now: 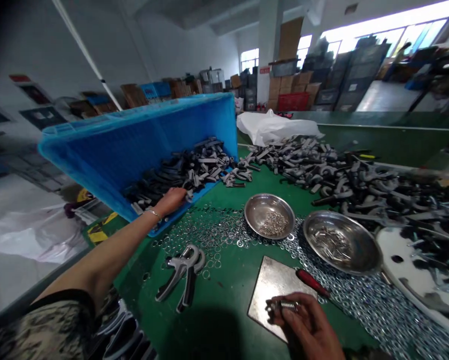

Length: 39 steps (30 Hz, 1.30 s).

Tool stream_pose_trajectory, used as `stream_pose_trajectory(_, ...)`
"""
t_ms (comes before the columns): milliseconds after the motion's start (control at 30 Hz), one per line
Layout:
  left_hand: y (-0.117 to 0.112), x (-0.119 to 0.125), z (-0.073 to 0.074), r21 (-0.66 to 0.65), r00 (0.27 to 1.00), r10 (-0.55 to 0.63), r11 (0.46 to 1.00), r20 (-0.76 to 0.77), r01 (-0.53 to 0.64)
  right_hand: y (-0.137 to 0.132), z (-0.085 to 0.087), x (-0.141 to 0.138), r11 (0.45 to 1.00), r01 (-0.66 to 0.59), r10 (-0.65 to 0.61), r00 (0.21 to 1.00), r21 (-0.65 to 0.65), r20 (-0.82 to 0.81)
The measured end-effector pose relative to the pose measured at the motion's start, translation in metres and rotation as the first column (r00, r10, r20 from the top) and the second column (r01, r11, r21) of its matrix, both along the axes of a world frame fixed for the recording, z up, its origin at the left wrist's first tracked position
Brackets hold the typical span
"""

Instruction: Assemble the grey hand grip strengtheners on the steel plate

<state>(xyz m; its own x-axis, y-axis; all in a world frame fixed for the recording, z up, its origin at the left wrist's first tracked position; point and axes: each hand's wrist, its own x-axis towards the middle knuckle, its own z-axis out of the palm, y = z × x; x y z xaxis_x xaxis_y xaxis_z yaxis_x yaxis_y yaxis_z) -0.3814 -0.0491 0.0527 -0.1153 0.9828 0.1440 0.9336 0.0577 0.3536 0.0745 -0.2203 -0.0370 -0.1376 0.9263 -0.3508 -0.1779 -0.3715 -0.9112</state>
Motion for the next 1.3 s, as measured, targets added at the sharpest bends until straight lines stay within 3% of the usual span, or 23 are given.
stream_pose_trajectory(100,-0.014,0.046,-0.004,0.072,0.976,-0.073,0.996,0.205,0.060,0.003,0.005,-0.006,0.997,0.046,-0.043,0.998,0.063,-0.044)
stream_pose_trajectory(167,-0.045,0.095,-0.016,0.088,0.914,-0.171,0.985,0.367,0.148,0.001,0.005,-0.007,0.996,0.054,-0.050,0.997,0.071,-0.056)
stream_pose_trajectory(267,-0.112,0.181,-0.046,0.012,0.683,-0.318,0.911,0.658,0.412,-0.008,0.007,-0.008,0.995,0.071,-0.069,0.997,0.065,-0.033)
stream_pose_trajectory(300,-0.133,0.206,-0.057,-0.034,0.527,-0.259,0.875,0.810,0.483,-0.012,0.008,-0.008,0.994,0.081,-0.080,0.997,0.069,-0.017)
stream_pose_trajectory(333,-0.151,0.228,-0.067,-0.074,0.431,-0.164,0.872,0.887,0.484,-0.016,0.010,-0.008,0.992,0.097,-0.097,0.995,0.078,-0.003)
stream_pose_trajectory(400,-0.175,0.260,-0.082,-0.139,0.375,-0.040,0.888,0.926,0.439,-0.025,0.013,-0.008,0.986,0.131,-0.133,0.991,0.103,0.011)
stream_pose_trajectory(467,-0.185,0.276,-0.091,-0.162,0.347,0.020,0.908,0.938,0.387,-0.033,0.016,-0.010,0.979,0.157,-0.160,0.987,0.127,0.013)
stream_pose_trajectory(533,-0.188,0.284,-0.094,-0.145,0.270,0.044,0.918,0.962,0.369,-0.040,0.017,-0.014,0.970,0.184,-0.191,0.981,0.160,0.029)
stream_pose_trajectory(633,-0.193,0.292,-0.096,-0.115,0.070,0.095,0.916,0.993,0.384,-0.046,0.015,-0.018,0.952,0.199,-0.230,0.966,0.232,0.118)
stream_pose_trajectory(700,-0.201,0.295,-0.096,-0.135,-0.026,0.164,0.883,0.986,0.450,-0.048,0.013,-0.016,0.953,0.162,-0.213,0.959,0.255,0.185)
stream_pose_trajectory(767,-0.210,0.294,-0.092,-0.164,-0.008,0.211,0.786,0.978,0.596,-0.048,0.011,-0.008,0.967,0.087,-0.137,0.971,0.240,0.198)
stream_pose_trajectory(833,-0.219,0.287,-0.083,-0.158,0.036,0.199,0.644,0.979,0.748,-0.048,0.012,0.000,0.977,-0.011,-0.025,0.986,0.214,0.166)
stream_pose_trajectory(900,-0.225,0.275,-0.073,-0.095,-0.020,0.203,0.538,0.979,0.838,-0.045,0.017,0.002,0.969,-0.123,0.096,0.987,0.213,0.132)
stream_pose_trajectory(933,-0.227,0.269,-0.070,-0.060,-0.075,0.231,0.526,0.970,0.849,-0.041,0.020,0.000,0.954,-0.194,0.163,0.976,0.228,0.145)
stream_pose_trajectory(967,-0.228,0.263,-0.068,-0.041,-0.128,0.266,0.547,0.955,0.836,-0.034,0.022,-0.005,0.922,-0.285,0.234,0.949,0.262,0.210)
stream_pose_trajectory(1033,-0.230,0.255,-0.070,-0.069,-0.210,0.314,0.687,0.926,0.723,-0.012,0.025,-0.025,0.817,-0.465,0.298,0.847,0.341,0.440)
stream_pose_trajectory(1067,-0.231,0.252,-0.073,-0.103,-0.236,0.315,0.771,0.919,0.628,0.004,0.025,-0.038,0.752,-0.545,0.275,0.770,0.371,0.575)
stream_pose_trajectory(1133,-0.233,0.248,-0.079,-0.153,-0.247,0.280,0.889,0.928,0.432,0.040,0.020,-0.068,0.688,-0.594,0.164,0.687,0.417,0.708)
stream_pose_trajectory(1200,-0.234,0.242,-0.081,-0.151,-0.177,0.221,0.928,0.959,0.341,0.073,0.011,-0.096,0.655,-0.620,0.084,0.628,0.432,0.774)
stream_pose_trajectory(1300,-0.231,0.229,-0.078,-0.147,0.002,0.156,0.923,0.988,0.356,0.106,-0.002,-0.125,0.632,-0.657,0.001,0.532,0.412,0.847)
